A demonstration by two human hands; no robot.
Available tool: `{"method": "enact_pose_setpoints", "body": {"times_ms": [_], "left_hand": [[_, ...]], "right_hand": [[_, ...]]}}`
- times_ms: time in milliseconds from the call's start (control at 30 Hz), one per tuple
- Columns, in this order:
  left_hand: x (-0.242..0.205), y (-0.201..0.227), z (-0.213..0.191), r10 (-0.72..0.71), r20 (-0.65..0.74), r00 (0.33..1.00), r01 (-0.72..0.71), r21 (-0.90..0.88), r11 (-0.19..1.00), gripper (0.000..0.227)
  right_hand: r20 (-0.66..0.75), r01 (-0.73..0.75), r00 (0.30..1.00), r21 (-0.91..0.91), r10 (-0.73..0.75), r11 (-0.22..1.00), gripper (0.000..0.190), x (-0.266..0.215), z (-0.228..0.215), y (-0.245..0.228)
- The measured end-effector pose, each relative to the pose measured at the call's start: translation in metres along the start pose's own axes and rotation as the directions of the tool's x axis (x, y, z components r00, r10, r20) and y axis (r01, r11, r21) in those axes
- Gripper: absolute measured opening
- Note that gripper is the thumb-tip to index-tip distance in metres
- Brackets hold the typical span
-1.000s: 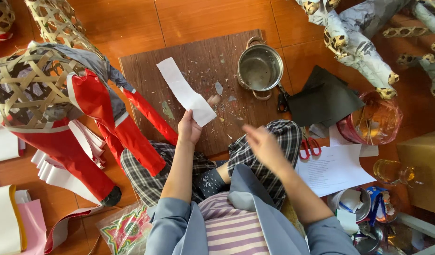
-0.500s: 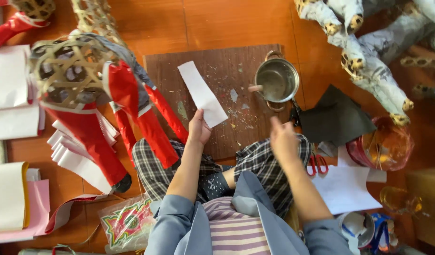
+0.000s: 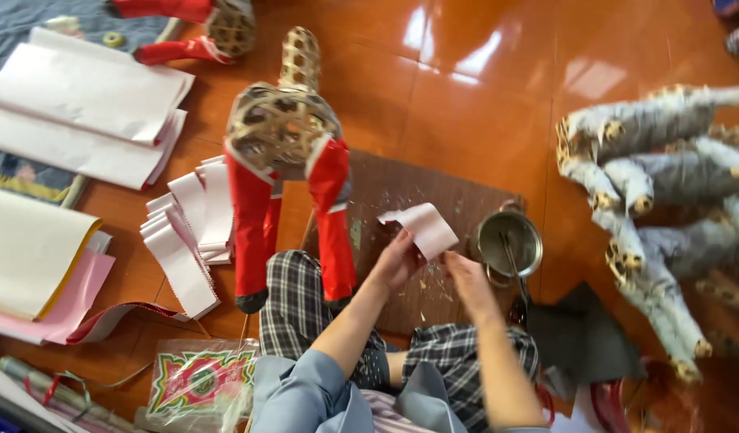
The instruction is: Applying paper strips and adhesive to a bamboo frame to create a giraffe-shaped craft.
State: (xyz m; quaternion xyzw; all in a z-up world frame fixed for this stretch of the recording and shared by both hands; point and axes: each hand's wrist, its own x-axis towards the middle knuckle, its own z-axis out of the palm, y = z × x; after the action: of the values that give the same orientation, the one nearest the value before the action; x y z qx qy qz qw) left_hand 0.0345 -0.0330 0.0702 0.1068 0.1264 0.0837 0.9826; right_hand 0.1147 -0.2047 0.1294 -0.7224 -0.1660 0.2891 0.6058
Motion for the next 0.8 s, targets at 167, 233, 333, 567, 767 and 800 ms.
{"method": "enact_pose_setpoints", "body": {"times_ms": [167, 233, 333, 567, 767, 800], "left_hand": [[-0.005, 0.021, -0.012, 0.113, 0.15, 0.982, -0.123, 0.056, 0.991, 0.042], [-0.011, 0.041, -0.013, 0.131, 0.158, 0.979, -0.138, 0.033, 0.99, 0.042], [-0.008, 0.071, -0.033, 0.238, 0.05, 0.97, -0.24, 0.021, 0.971, 0.042], [-0.046, 0.148, 0.005, 0.387, -0.101, 0.917, -0.391, -0.027, 0.92, 0.045], [-0.072, 0.156, 0.045, 0.582, -0.178, 0.793, -0.564, 0.147, 0.813, 0.043], [-0.074, 0.153, 0.045, 0.668, -0.149, 0.729, -0.603, 0.32, 0.73, 0.042]], "right_hand": [[-0.14, 0.191, 0.975, 0.121, -0.173, 0.974, 0.021, 0.001, 0.068, -0.049], [-0.141, 0.249, 0.964, 0.171, -0.227, 0.953, 0.018, -0.003, 0.077, -0.076], [-0.013, 0.234, 0.972, 0.097, -0.234, 0.967, 0.012, -0.009, 0.085, -0.122], [0.153, 0.265, 0.951, 0.041, -0.268, 0.963, 0.018, 0.024, 0.094, -0.18], [0.309, 0.319, 0.907, -0.06, -0.286, 0.946, 0.023, 0.015, 0.137, -0.241], [0.351, 0.351, 0.889, -0.111, -0.294, 0.93, 0.02, 0.016, 0.142, -0.245]]}}
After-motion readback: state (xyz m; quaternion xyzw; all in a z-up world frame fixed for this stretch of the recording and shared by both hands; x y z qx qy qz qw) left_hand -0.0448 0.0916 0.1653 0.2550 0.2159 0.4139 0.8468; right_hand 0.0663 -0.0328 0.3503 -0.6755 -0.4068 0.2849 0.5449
